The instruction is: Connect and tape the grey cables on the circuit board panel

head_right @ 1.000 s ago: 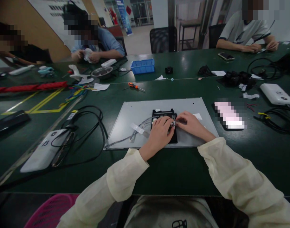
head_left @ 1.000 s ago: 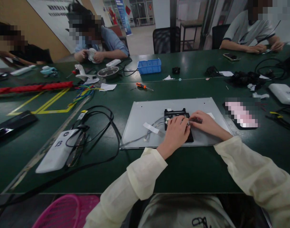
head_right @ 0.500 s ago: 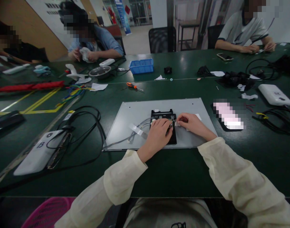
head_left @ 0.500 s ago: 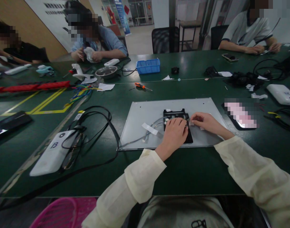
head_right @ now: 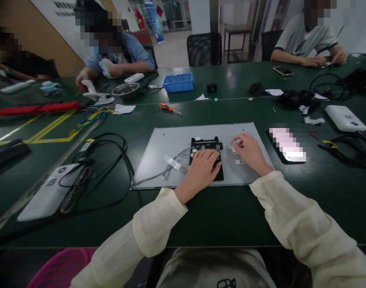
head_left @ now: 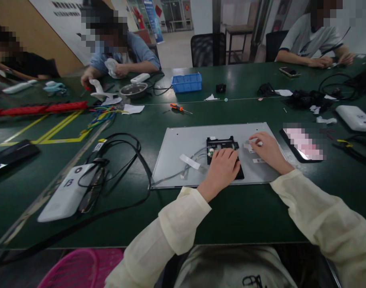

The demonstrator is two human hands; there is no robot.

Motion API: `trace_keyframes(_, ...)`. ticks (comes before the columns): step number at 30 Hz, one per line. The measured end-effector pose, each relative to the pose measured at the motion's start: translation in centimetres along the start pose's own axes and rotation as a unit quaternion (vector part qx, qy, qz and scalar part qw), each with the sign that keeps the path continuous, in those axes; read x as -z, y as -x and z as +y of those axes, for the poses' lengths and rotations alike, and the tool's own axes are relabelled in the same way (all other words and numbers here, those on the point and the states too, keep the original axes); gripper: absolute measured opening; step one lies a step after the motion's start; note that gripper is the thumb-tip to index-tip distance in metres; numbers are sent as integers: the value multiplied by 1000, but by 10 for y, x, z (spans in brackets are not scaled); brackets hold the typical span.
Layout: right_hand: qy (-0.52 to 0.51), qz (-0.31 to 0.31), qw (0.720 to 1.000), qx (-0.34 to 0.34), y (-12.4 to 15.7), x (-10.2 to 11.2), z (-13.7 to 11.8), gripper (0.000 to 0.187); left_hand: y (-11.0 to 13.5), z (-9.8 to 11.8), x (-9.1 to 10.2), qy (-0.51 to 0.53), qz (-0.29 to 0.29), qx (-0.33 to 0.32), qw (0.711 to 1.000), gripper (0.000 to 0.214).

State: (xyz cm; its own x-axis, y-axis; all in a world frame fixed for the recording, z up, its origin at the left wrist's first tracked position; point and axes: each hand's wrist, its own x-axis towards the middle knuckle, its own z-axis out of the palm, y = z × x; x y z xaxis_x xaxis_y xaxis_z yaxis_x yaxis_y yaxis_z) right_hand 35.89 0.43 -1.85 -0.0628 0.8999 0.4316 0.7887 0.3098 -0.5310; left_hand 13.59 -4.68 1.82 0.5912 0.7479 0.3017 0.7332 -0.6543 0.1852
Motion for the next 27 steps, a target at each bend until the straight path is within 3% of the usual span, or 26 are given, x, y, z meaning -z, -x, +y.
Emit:
trace_keyframes(4, -41, -1, 999, 27, -7, -5, -16, 20, 0, 0, -1, 6, -11, -15, 1000, 24)
trace_keyframes(7, -52, -36, 995, 82, -21, -14, -39, 22, -1, -1, -2, 5, -8, -13, 1000, 25)
trace_keyframes(10, -52, -112, 979, 160, -41, -26, -61, 25, -1, -1, -3, -1, -4, -10, 1000, 24)
trace_keyframes(14, -36, -184, 960, 209, -67, -45, -72, 25, 0, -1, -4, -3, -4, -17, 1000, 24)
trace_keyframes(22, 21, -204, 961, 187, -80, -67, -74, 21, 2, 0, -5, -10, 1, -30, 1000, 23)
trace_keyframes(27, 42, -187, 965, 182, -79, -59, -76, 22, 2, 0, -5, -4, 0, -28, 1000, 23)
